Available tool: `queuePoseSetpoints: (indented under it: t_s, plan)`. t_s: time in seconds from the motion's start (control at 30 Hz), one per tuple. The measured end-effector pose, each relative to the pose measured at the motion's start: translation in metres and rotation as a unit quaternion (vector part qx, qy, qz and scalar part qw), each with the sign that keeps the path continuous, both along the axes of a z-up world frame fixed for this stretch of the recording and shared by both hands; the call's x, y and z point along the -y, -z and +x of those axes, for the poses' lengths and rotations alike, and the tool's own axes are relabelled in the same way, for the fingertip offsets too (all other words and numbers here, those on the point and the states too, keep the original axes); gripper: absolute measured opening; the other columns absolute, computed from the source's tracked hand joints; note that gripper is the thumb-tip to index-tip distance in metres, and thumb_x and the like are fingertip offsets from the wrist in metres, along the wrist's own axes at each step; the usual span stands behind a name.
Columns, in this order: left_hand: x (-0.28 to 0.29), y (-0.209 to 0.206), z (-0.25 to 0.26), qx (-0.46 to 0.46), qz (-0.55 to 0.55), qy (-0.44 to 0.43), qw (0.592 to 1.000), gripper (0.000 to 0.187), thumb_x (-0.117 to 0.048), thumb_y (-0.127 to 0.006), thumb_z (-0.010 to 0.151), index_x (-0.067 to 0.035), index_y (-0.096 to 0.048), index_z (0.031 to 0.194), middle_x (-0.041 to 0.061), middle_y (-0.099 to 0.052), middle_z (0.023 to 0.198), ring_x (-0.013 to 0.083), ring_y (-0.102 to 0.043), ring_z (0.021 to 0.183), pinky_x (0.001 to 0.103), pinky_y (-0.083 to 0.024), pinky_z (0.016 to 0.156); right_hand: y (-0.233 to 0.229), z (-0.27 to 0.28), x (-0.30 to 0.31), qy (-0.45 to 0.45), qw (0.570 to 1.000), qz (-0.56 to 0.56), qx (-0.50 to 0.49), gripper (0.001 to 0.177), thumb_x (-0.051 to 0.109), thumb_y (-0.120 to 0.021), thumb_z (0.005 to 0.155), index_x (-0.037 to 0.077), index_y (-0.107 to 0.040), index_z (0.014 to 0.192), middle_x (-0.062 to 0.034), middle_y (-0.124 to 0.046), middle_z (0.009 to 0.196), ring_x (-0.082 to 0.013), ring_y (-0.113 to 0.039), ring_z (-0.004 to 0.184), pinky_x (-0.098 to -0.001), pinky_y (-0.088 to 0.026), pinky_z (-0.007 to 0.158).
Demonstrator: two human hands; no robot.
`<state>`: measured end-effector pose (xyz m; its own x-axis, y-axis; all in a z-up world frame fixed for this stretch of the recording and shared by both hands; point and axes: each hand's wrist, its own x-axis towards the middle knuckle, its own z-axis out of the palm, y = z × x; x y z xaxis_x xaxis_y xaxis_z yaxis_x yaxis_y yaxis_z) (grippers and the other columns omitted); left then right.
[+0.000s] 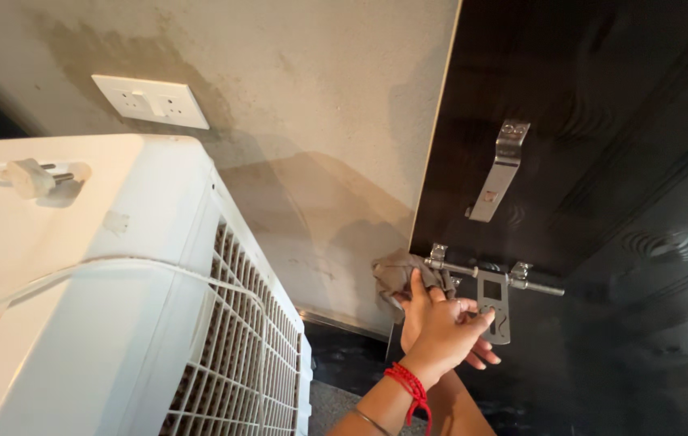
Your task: The person wipes a dark metal door with a gray cloth, focusing on the handle, latch, and surrounding surface. They move the cloth in circular and linear motions across the door's textured surface.
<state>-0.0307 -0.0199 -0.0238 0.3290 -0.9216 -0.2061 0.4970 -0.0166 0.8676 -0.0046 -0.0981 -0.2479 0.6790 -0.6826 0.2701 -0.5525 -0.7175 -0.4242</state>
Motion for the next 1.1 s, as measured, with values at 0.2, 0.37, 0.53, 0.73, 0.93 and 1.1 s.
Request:
queuePoseSetpoints:
  t_s: [0.2, 0.37, 0.53, 0.73, 0.93, 1.1]
  plan:
    - [0.001, 0.015, -0.011, 0.001, 0.026, -0.009, 1.0, 0.051, -0.021, -0.068, 0.102, 0.014, -0.05, 0.133, 0.013, -0.065, 0.076, 0.0254, -0.071, 0.059, 0.032, -0.058, 0.048, 0.03, -0.004, 0.015, -0.006, 0.997, -0.024, -0.07, 0.045, 0.026, -0.052, 0.094, 0.003, -0.059, 0.132, -0.0137, -0.069, 0.124, -0.0264, -0.068, 0.111, -0.0351, -0.054, 0.094]
    - [0.001, 0.014, -0.01, 0.011, 0.028, 0.003, 1.0, 0.047, -0.022, -0.068, 0.103, 0.014, -0.053, 0.131, 0.014, -0.066, 0.076, 0.0236, -0.072, 0.06, 0.029, -0.059, 0.051, 0.008, 0.004, 0.025, -0.026, 0.988, -0.099, -0.114, 0.05, 0.028, -0.055, 0.089, 0.006, -0.06, 0.133, -0.0157, -0.065, 0.124, -0.0292, -0.065, 0.109, -0.0377, -0.053, 0.089]
    - [0.001, -0.001, -0.006, -0.01, 0.039, 0.021, 0.999, 0.041, -0.022, -0.065, 0.104, 0.012, -0.055, 0.125, 0.013, -0.068, 0.079, 0.0228, -0.073, 0.063, 0.028, -0.059, 0.052, -0.044, 0.006, -0.014, 0.044, 0.994, 0.04, 0.088, 0.038, 0.021, -0.059, 0.094, 0.007, -0.064, 0.128, -0.018, -0.065, 0.109, -0.0302, -0.062, 0.092, -0.0379, -0.051, 0.078]
    - [0.002, -0.012, -0.001, 0.01, 0.063, 0.046, 0.997, 0.035, -0.019, -0.062, 0.105, 0.01, -0.053, 0.121, 0.013, -0.065, 0.076, 0.0267, -0.072, 0.062, 0.03, -0.06, 0.052, -0.071, 0.01, -0.033, 0.095, 0.968, -0.215, 0.093, 0.038, 0.009, -0.063, 0.086, 0.012, -0.066, 0.124, -0.0157, -0.067, 0.098, -0.0307, -0.067, 0.082, -0.0355, -0.055, 0.07]
    - [0.003, 0.013, 0.001, -0.025, 0.052, 0.049, 0.997, 0.032, -0.021, -0.064, 0.105, 0.006, -0.054, 0.117, 0.013, -0.064, 0.076, 0.0255, -0.073, 0.065, 0.03, -0.061, 0.055, -0.077, -0.006, -0.03, -0.006, 0.999, -0.038, 0.017, 0.045, 0.012, -0.066, 0.087, 0.01, -0.061, 0.131, -0.0161, -0.069, 0.104, -0.0319, -0.069, 0.09, -0.0389, -0.056, 0.078]
    - [-0.001, 0.02, -0.005, -0.006, 0.038, 0.054, 0.998, 0.032, -0.022, -0.064, 0.104, 0.006, -0.057, 0.117, 0.011, -0.066, 0.079, 0.0247, -0.073, 0.069, 0.031, -0.061, 0.058, -0.124, -0.022, -0.032, -0.007, 0.987, -0.013, -0.161, 0.053, 0.014, -0.068, 0.087, 0.008, -0.056, 0.138, -0.0165, -0.071, 0.108, -0.033, -0.071, 0.097, -0.0417, -0.057, 0.084]
